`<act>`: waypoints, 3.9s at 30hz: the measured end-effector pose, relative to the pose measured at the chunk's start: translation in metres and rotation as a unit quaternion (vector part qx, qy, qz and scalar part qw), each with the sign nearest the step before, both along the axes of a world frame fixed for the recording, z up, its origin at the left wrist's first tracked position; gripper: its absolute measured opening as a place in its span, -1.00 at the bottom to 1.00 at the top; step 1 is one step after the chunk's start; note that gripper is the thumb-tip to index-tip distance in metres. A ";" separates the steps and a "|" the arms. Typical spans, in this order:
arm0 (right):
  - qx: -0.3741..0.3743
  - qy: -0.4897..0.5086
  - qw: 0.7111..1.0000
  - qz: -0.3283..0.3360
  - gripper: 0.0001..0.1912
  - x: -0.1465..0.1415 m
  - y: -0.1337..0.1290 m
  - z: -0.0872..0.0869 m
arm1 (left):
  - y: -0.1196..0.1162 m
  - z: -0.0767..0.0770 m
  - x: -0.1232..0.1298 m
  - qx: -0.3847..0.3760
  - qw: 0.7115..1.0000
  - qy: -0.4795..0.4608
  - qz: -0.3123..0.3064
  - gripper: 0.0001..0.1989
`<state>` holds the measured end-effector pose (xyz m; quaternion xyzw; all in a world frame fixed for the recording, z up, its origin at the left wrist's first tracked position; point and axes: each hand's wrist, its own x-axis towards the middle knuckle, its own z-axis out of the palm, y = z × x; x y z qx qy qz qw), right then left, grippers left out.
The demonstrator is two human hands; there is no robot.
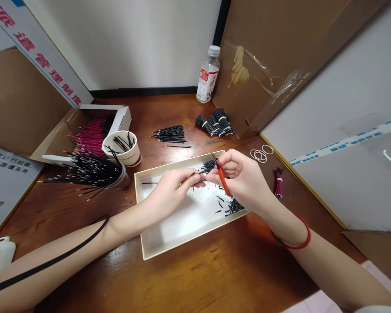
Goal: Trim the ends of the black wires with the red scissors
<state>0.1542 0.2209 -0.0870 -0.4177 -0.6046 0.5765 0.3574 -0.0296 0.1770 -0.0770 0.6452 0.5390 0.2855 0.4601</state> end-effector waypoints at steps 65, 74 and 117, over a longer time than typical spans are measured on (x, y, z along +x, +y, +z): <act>0.232 -0.153 0.955 -0.106 -0.89 0.016 -0.049 -0.016 | -0.002 0.004 -0.002 0.146 0.980 0.014 0.136 -0.92; 0.230 -0.143 0.957 -0.104 -0.88 0.017 -0.049 -0.017 | -0.002 0.003 -0.003 0.135 0.982 0.004 0.129 -0.92; 0.249 -0.158 0.950 -0.101 -0.89 0.017 -0.050 -0.014 | -0.001 0.004 -0.003 0.113 0.985 -0.015 0.128 -0.94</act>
